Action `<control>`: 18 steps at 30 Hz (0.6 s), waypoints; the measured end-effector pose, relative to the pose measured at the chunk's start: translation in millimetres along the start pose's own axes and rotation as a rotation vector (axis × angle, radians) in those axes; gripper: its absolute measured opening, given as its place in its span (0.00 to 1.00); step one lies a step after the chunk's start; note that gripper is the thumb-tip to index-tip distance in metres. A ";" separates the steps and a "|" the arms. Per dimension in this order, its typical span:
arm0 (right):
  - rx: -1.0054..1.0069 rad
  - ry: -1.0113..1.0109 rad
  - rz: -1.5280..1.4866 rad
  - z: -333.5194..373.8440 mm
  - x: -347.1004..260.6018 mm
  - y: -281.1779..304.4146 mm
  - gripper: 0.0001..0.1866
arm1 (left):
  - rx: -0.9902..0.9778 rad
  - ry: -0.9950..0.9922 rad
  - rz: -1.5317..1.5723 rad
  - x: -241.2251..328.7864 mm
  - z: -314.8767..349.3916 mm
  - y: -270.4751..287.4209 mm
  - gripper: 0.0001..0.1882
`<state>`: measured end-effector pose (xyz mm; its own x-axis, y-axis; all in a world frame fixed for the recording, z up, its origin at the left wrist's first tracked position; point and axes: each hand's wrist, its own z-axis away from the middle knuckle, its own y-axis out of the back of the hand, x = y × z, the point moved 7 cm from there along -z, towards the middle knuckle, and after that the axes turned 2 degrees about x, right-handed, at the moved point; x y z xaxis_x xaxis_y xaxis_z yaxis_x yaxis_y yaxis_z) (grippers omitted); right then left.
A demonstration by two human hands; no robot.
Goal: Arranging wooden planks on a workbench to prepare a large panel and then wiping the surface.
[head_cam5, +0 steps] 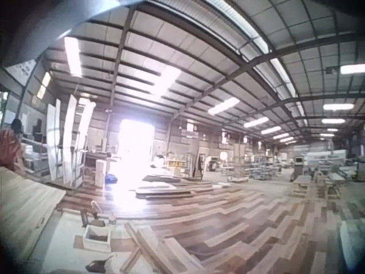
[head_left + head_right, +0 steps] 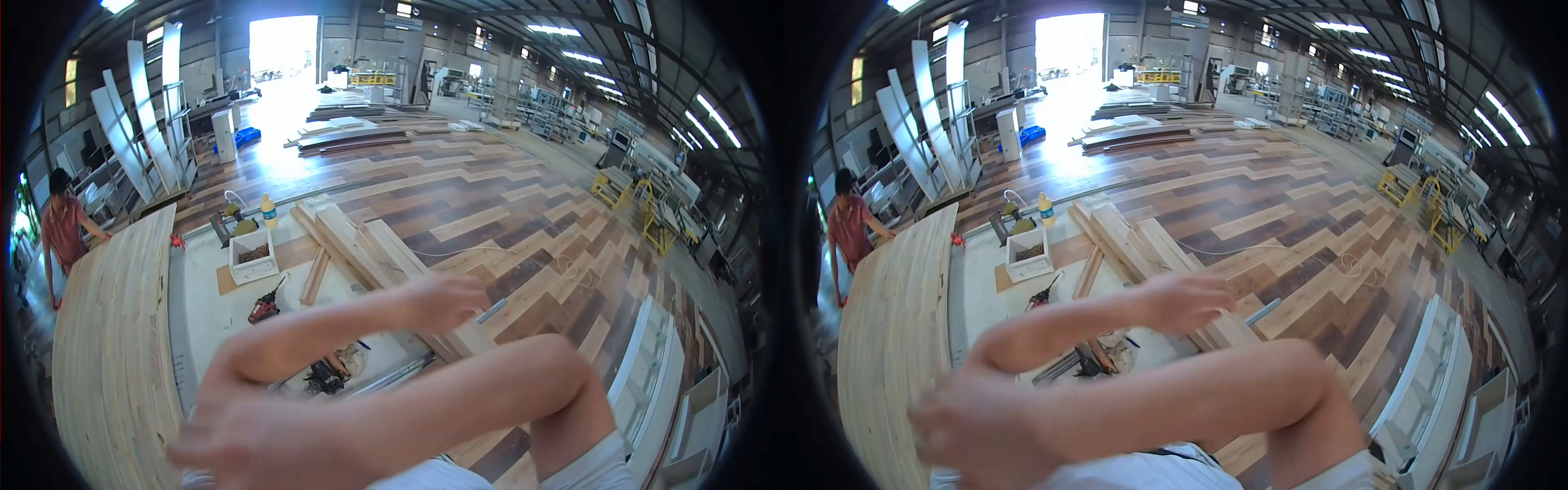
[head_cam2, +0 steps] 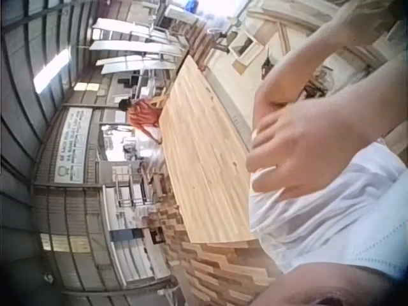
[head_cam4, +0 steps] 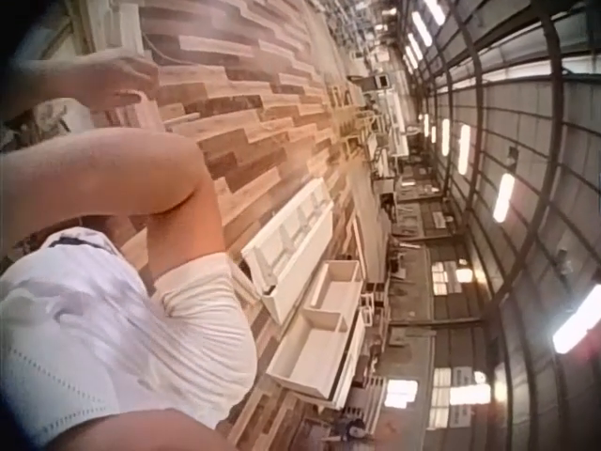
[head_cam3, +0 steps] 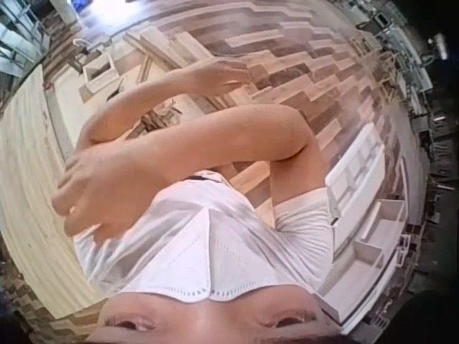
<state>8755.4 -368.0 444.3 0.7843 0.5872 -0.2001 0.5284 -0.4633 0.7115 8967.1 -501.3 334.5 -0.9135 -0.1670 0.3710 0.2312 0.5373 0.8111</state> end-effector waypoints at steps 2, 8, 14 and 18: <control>0.179 0.089 -0.269 -3.1 -21.3 -38.3 0.14 | -0.014 -0.159 -0.187 -7.8 10.2 29.1 0.10; -0.006 0.277 -0.413 -10.5 -63.8 -80.6 0.20 | -0.387 0.058 -0.746 -27.5 40.3 71.9 0.11; -0.184 0.069 -0.838 18.7 -45.2 -68.2 0.15 | -0.276 0.165 -0.635 -20.7 70.1 109.4 0.10; -0.072 -0.031 -0.531 83.4 26.7 -33.6 0.09 | 0.192 0.034 -0.206 52.3 39.8 115.3 0.09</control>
<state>8785.7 -392.2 359.0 0.4251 0.7080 -0.5639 0.8320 -0.0604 0.5515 8932.8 -415.2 429.4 -0.9223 -0.3143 0.2249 -0.0283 0.6353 0.7717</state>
